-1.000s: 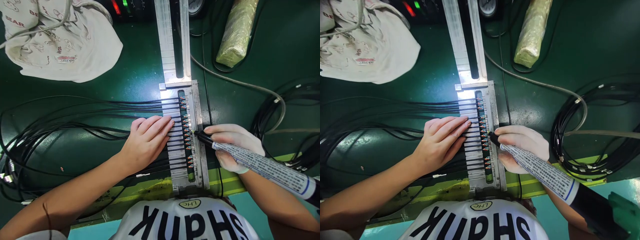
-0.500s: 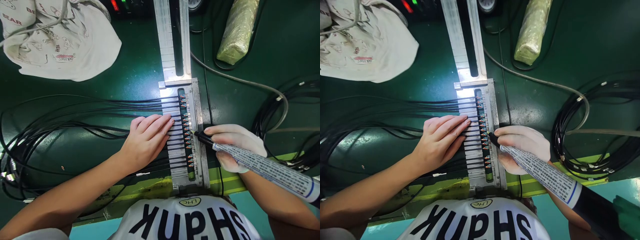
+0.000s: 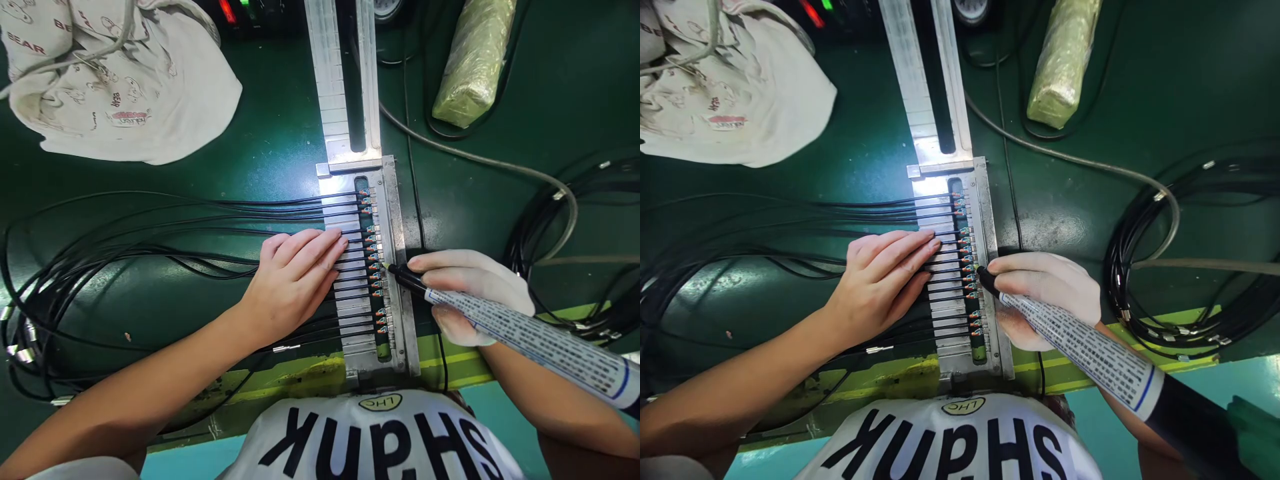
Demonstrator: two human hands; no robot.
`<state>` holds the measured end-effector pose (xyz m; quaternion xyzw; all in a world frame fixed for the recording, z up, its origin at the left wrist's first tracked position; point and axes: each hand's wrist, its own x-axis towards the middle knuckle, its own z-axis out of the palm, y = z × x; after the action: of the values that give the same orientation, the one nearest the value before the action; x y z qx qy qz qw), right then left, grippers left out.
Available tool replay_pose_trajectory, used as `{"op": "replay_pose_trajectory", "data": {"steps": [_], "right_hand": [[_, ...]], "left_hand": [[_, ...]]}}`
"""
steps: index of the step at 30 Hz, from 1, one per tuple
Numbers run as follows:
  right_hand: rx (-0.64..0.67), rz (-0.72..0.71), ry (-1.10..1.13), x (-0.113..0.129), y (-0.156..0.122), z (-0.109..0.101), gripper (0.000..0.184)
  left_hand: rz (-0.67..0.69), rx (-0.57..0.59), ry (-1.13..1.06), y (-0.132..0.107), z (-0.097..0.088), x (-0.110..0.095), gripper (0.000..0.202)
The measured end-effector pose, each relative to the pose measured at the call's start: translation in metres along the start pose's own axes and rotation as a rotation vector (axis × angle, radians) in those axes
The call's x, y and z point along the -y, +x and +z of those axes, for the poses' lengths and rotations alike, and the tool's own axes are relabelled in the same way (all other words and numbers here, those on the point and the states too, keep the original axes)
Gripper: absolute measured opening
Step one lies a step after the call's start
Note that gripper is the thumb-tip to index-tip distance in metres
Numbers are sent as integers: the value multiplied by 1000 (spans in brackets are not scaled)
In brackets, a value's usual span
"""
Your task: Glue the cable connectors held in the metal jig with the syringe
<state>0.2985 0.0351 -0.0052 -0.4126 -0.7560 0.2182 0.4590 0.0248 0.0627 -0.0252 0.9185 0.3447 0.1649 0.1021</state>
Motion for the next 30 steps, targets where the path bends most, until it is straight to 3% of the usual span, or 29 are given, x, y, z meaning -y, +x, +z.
{"op": "replay_pose_trajectory", "data": {"steps": [30], "right_hand": [[-24, 69, 39, -1, 3, 2, 16]], "left_hand": [[-17, 14, -13, 0, 0, 1, 58]]}}
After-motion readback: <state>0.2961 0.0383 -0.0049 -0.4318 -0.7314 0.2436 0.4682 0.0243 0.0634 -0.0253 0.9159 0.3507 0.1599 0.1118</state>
